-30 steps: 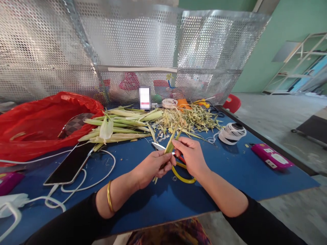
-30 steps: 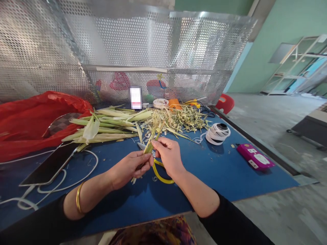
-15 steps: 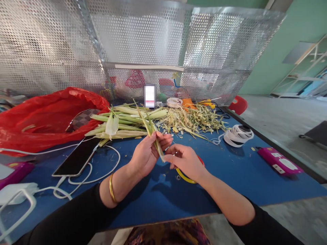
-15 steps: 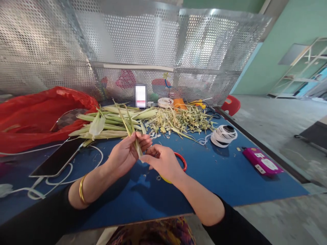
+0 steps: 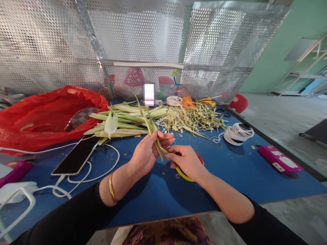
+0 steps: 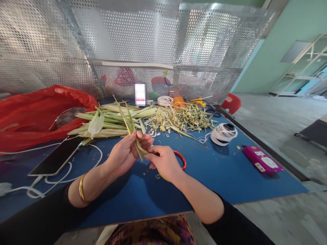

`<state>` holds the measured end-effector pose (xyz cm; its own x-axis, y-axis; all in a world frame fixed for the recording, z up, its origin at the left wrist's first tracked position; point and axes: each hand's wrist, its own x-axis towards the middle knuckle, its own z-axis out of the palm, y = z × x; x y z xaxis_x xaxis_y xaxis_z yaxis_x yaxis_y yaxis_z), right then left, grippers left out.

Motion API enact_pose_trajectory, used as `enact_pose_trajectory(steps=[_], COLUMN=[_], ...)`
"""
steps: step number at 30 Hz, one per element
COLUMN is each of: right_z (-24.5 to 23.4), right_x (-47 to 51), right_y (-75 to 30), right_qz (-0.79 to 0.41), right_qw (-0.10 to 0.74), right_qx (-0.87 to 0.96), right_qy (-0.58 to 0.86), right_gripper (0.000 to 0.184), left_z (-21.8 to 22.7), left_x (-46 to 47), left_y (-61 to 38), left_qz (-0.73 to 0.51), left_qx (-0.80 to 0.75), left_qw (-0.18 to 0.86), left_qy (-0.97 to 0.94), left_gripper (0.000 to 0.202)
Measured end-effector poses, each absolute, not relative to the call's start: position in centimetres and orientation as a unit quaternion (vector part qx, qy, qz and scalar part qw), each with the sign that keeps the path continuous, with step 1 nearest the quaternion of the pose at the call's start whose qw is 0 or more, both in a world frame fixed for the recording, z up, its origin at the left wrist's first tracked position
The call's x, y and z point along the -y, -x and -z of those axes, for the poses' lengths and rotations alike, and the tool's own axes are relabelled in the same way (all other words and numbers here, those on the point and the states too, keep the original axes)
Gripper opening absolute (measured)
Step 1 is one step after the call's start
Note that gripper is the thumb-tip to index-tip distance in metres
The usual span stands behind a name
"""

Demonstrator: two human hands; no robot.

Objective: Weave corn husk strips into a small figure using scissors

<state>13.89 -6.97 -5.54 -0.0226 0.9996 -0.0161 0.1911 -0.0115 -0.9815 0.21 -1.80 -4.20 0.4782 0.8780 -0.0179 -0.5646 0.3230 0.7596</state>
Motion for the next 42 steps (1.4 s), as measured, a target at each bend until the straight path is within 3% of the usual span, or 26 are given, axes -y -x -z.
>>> enact_pose_trajectory(steps=[10, 24, 31, 35, 37, 39, 42], right_z=[5.2, 5.3, 5.6, 4.9, 4.5, 4.5, 5.3], right_x=[7.1, 7.0, 7.1, 6.3, 5.3, 4.1, 2.4], right_y=[-14.3, -14.5, -14.3, -16.0, -18.2, -21.0, -24.5], right_qz=[-0.388, -0.356, -0.186, -0.165, -0.089, 0.028, 0.076], right_qw=[0.460, 0.413, 0.368, 0.335, 0.303, 0.214, 0.177], right_qx=[0.581, 0.616, 0.712, 0.748, 0.728, 0.662, 0.611], right_qy=[0.549, 0.569, 0.568, 0.549, 0.609, 0.717, 0.767], right_gripper=[0.021, 0.020, 0.031, 0.023, 0.017, 0.008, 0.010], left_z=[4.2, 4.0, 3.7, 3.4, 3.3, 3.4, 3.8], left_x=[1.5, 1.6, 1.4, 0.6, 0.3, 0.3, 0.5], left_y=[-0.2, -0.4, -0.1, 0.5, 0.7, 0.7, 0.4], left_qz=[-0.470, -0.465, -0.459, -0.489, -0.491, -0.473, -0.430], left_qx=[-0.245, -0.254, -0.259, -0.272, -0.286, -0.296, -0.304], left_qw=[0.775, 0.796, 0.804, 0.783, 0.774, 0.778, 0.797], left_qy=[-0.343, -0.294, -0.276, -0.274, -0.279, -0.287, -0.297], left_gripper=[0.016, 0.021, 0.021, 0.021, 0.021, 0.021, 0.019])
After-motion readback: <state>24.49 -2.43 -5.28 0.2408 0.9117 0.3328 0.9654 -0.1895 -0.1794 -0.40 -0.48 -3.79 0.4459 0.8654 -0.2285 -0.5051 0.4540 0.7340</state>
